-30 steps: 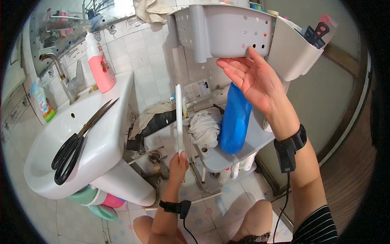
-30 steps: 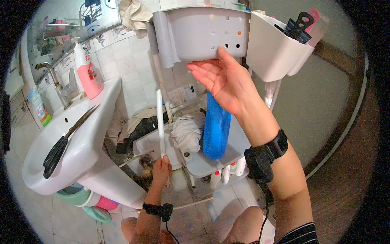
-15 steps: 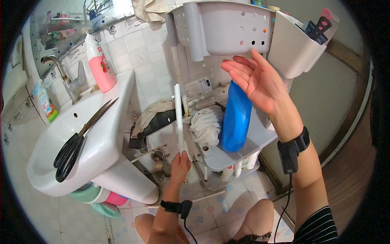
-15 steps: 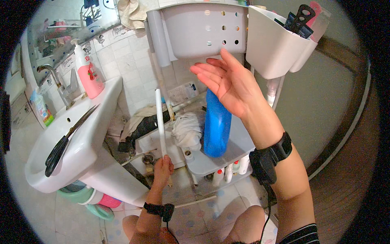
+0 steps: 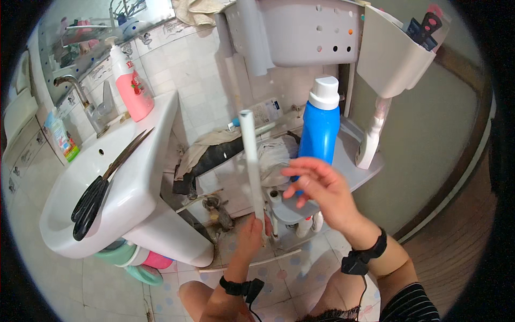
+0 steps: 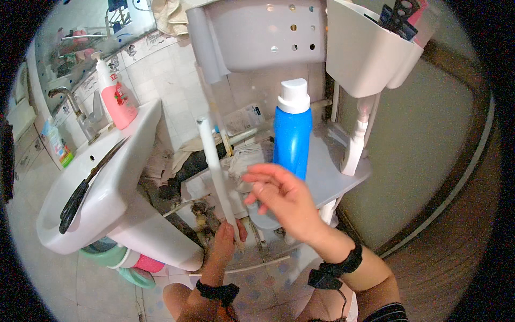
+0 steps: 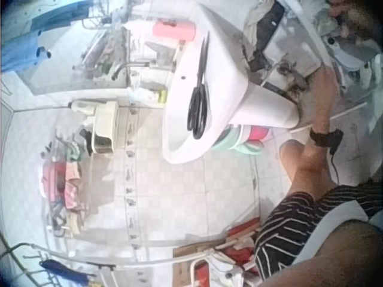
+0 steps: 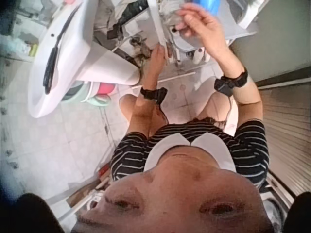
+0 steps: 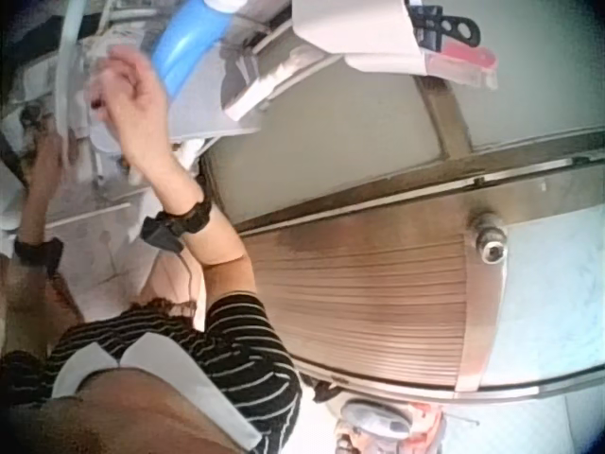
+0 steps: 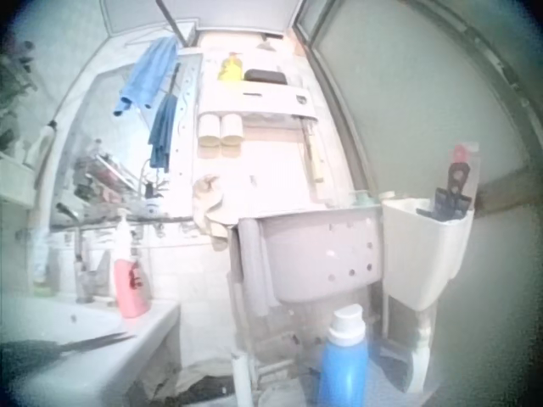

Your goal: Assembling and modifying a plastic storage shelf in a bathroom, including cutting tubes to size.

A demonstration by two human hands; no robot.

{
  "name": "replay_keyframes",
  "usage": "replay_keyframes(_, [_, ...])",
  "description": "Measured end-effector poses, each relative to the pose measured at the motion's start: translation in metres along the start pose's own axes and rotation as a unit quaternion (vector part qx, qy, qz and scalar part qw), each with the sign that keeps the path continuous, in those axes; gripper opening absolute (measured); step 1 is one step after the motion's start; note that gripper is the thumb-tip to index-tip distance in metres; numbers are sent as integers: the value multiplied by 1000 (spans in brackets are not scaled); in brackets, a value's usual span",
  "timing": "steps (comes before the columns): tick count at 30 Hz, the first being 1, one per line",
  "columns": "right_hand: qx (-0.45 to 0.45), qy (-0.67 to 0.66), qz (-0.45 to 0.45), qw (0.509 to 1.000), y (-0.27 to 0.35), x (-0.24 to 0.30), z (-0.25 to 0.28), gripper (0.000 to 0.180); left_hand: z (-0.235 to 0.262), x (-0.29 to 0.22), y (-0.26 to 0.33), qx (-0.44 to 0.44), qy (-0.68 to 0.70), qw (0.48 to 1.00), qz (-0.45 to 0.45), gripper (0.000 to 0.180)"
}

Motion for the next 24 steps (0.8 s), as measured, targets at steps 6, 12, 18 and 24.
replay_keyframes(6, [8, 12, 29, 999, 15, -32, 2, 36, -13, -5, 40, 85, -50, 995, -6, 26])
replay_keyframes(12, [-10, 89, 31, 995, 28, -50, 35, 24, -3, 25, 34, 114, -121, 982, -89, 27])
replay_keyframes(18, [8, 181, 52, 982, 67, -65, 81, 22, 82, 134, 0, -21, -303, 932, 199, 21])
replay_keyframes(24, [-97, 187, -163, 964, 133, -141, 137, 21, 86, 300, 58, 180, -578, 789, 109, 25])
Point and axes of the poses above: each hand's wrist, its own y-axis away from the middle knuckle, its own z-axis out of the back of the hand, x = y × z, the point moved 6 cm from there along -y, towards the middle knuckle, and after that the axes turned 14 degrees about -x, right-handed, at the moved point
